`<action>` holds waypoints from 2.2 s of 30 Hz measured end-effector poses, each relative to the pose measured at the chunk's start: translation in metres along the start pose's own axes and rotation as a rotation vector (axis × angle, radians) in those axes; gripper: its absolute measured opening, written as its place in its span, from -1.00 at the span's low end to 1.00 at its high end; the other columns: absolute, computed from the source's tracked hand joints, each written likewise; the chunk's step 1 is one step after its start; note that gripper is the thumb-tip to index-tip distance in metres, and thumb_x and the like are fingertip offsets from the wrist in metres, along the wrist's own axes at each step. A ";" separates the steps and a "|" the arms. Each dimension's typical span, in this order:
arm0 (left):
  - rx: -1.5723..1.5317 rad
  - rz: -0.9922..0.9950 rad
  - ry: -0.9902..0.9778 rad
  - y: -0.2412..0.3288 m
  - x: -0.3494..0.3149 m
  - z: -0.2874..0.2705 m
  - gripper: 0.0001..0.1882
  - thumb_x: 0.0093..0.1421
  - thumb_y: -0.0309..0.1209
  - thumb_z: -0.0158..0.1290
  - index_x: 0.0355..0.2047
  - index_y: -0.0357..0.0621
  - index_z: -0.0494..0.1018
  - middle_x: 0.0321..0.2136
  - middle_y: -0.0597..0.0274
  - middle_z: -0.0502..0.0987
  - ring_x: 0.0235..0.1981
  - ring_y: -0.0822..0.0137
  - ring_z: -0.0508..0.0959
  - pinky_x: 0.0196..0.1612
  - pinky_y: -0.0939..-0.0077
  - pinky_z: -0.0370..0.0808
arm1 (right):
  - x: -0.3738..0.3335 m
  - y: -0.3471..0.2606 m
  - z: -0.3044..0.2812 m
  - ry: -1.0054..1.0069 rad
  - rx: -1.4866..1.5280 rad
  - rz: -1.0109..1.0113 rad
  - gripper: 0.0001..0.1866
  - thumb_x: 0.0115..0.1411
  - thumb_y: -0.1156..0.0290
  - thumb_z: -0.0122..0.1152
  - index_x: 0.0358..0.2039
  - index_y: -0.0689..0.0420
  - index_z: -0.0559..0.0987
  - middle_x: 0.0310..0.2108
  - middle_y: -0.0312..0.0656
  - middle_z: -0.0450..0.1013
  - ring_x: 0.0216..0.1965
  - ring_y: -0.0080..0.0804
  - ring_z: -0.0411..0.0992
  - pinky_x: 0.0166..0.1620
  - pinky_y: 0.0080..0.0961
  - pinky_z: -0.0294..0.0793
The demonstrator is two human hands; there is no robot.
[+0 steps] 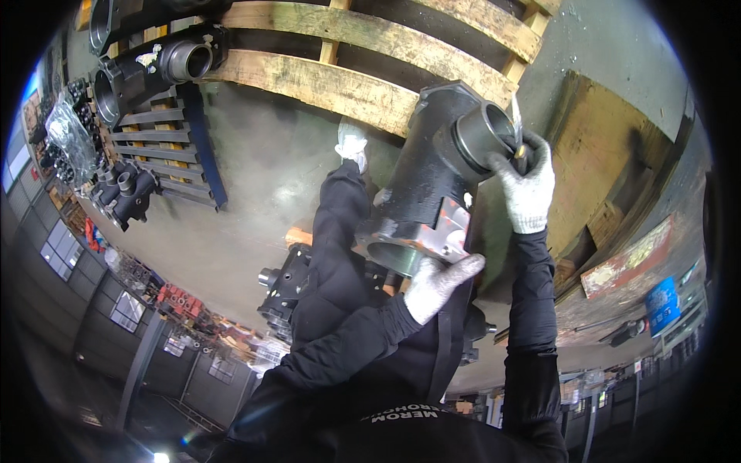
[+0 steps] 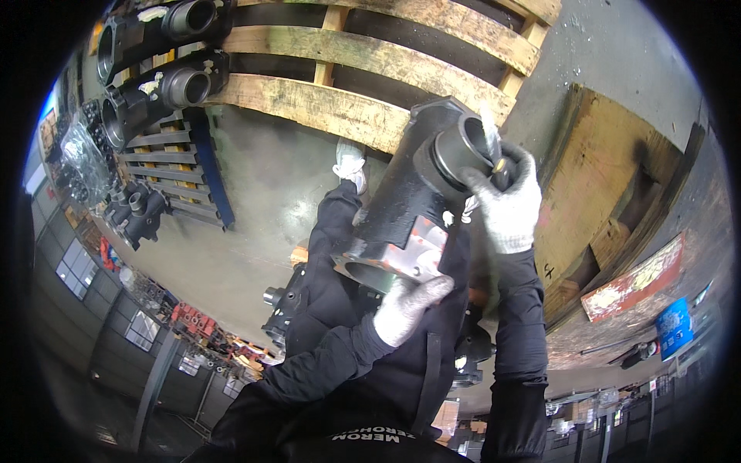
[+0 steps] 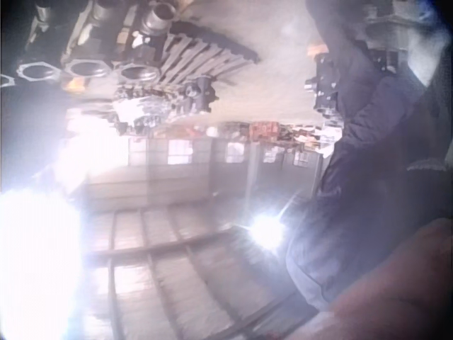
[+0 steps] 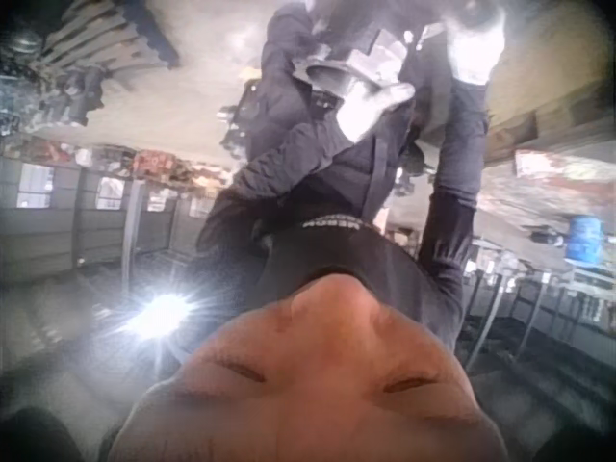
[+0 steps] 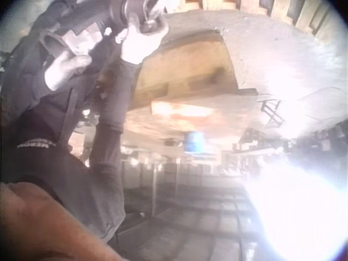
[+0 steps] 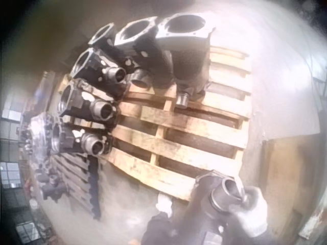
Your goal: The person applies a white compound to the surface of a black metal part using a small metal tool. They rotate the part to cover multiple areas, then place it on a wooden pallet with other similar parts. The person repeats the process on another part, applying compound and rotating it before placing it on the pallet.
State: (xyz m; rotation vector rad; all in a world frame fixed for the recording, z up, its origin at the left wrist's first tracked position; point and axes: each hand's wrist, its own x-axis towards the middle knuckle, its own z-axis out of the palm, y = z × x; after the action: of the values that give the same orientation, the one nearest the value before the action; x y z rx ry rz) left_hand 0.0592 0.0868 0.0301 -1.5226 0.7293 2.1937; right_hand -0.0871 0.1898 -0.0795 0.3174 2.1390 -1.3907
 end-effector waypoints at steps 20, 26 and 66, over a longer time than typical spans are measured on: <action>-1.122 0.031 0.158 0.065 0.039 -0.003 -0.60 0.15 -0.29 0.09 0.00 -0.12 0.47 0.00 0.13 0.54 0.05 0.16 0.53 0.19 0.18 0.44 | 0.054 0.002 -0.004 0.033 -0.220 0.087 -0.77 0.21 0.35 0.43 -0.24 0.25 0.65 -0.38 -0.35 0.56 -0.35 -0.63 0.41 -0.19 -0.60 0.44; -1.077 -0.098 0.306 0.067 0.065 0.035 -0.77 0.11 -0.32 0.13 -0.20 -0.02 0.49 -0.19 0.28 0.52 -0.15 0.33 0.51 -0.02 0.46 0.44 | 0.064 0.034 -0.035 0.240 -0.180 0.216 -0.73 0.20 0.30 0.46 -0.24 0.23 0.64 -0.37 -0.34 0.55 -0.35 -0.62 0.41 -0.21 -0.62 0.43; 1.886 0.652 -0.575 0.124 0.070 -0.014 -0.54 -0.17 -0.53 0.19 -0.15 -0.19 0.51 -0.28 0.01 0.61 -0.35 0.03 0.64 -0.29 0.18 0.59 | -0.207 0.077 0.166 0.657 1.392 1.018 -0.82 0.32 0.20 0.33 -0.25 -0.08 0.48 -0.56 -0.45 0.41 -0.66 -0.64 0.28 -0.66 -0.63 0.22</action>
State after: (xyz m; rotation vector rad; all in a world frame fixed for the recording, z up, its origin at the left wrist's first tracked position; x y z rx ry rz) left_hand -0.0250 -0.0199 -0.0150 0.3255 2.1638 0.9548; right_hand 0.1730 0.0954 -0.0697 2.1849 0.5845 -1.8799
